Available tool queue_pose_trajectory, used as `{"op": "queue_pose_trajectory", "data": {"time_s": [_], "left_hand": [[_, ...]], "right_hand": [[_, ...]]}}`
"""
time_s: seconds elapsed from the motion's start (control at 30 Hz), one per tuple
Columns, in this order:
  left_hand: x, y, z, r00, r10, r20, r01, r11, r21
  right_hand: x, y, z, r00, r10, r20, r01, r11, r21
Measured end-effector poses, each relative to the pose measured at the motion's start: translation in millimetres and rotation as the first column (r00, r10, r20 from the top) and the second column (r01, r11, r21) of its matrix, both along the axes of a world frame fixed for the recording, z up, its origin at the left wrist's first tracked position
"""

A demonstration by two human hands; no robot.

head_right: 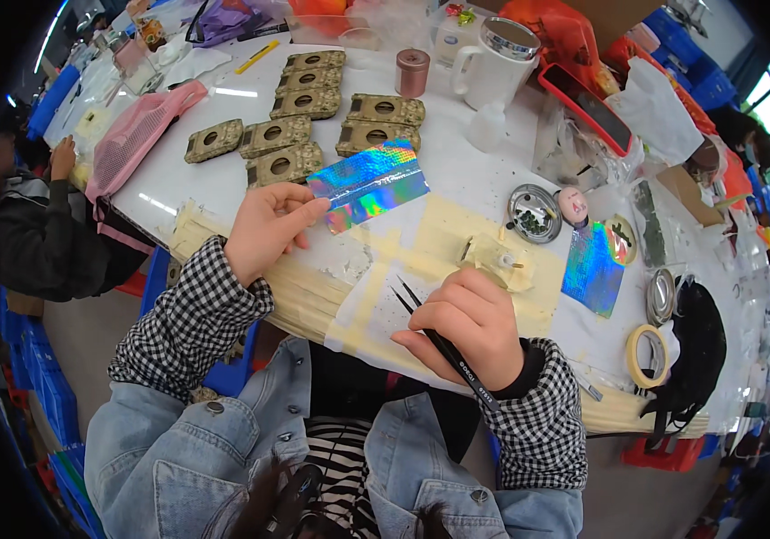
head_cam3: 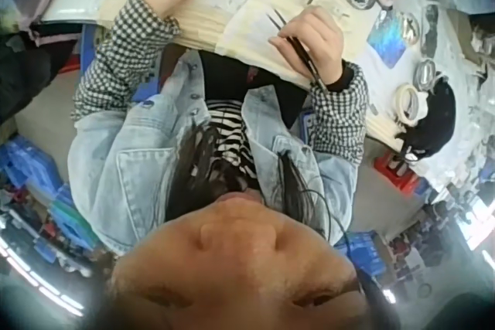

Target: Using a pen and tweezers to mark and manipulate a piece of holographic film at a factory desk.

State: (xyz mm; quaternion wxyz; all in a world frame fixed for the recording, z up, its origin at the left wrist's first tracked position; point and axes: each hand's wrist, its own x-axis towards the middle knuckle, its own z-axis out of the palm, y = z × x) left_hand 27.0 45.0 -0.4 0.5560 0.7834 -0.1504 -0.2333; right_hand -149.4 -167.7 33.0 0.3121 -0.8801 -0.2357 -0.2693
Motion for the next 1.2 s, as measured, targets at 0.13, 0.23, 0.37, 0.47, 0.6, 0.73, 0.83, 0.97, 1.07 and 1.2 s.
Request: {"op": "queue_pose_trajectory", "data": {"time_s": [0.13,0.23,0.37,0.47,0.6,0.73,0.83,0.97,1.07,1.2], "left_hand": [[7,-8,-1,0.999,0.016,0.034,-0.013,0.995,-0.103],[13,-13,2,0.991,-0.081,0.109,0.119,0.907,-0.404],[14,-24,30,0.954,-0.254,0.16,0.298,0.739,-0.604],[8,-38,55,0.923,-0.386,-0.005,0.288,0.698,-0.656],[2,-62,72,0.879,-0.474,0.047,0.367,0.612,-0.701],[9,-80,69,0.84,-0.518,0.161,0.455,0.512,-0.729],[-2,-86,77,0.822,-0.558,0.109,0.472,0.562,-0.679],[-1,-77,66,0.804,-0.595,-0.002,0.479,0.648,-0.592],[-6,-73,66,0.834,-0.547,-0.077,0.408,0.703,-0.583],[-8,-70,67,0.848,-0.509,-0.149,0.338,0.736,-0.587]], "right_hand": [[1,1,3,1.0,0.014,0.008,-0.014,0.999,0.036],[-7,-4,14,0.998,-0.066,-0.019,0.067,0.994,0.089],[-5,-10,33,0.97,-0.233,0.07,0.221,0.963,0.151],[2,-22,57,0.914,-0.366,0.174,0.362,0.931,0.057],[15,-28,64,0.927,-0.367,0.079,0.331,0.899,0.288],[19,-27,58,0.96,-0.262,-0.099,0.264,0.727,0.634],[21,-28,48,0.942,-0.314,-0.115,0.312,0.702,0.64],[24,-20,41,0.943,-0.292,-0.157,0.329,0.763,0.556],[23,-13,39,0.924,-0.268,-0.272,0.381,0.69,0.615],[27,-16,38,0.937,-0.163,-0.309,0.34,0.622,0.705]]}}
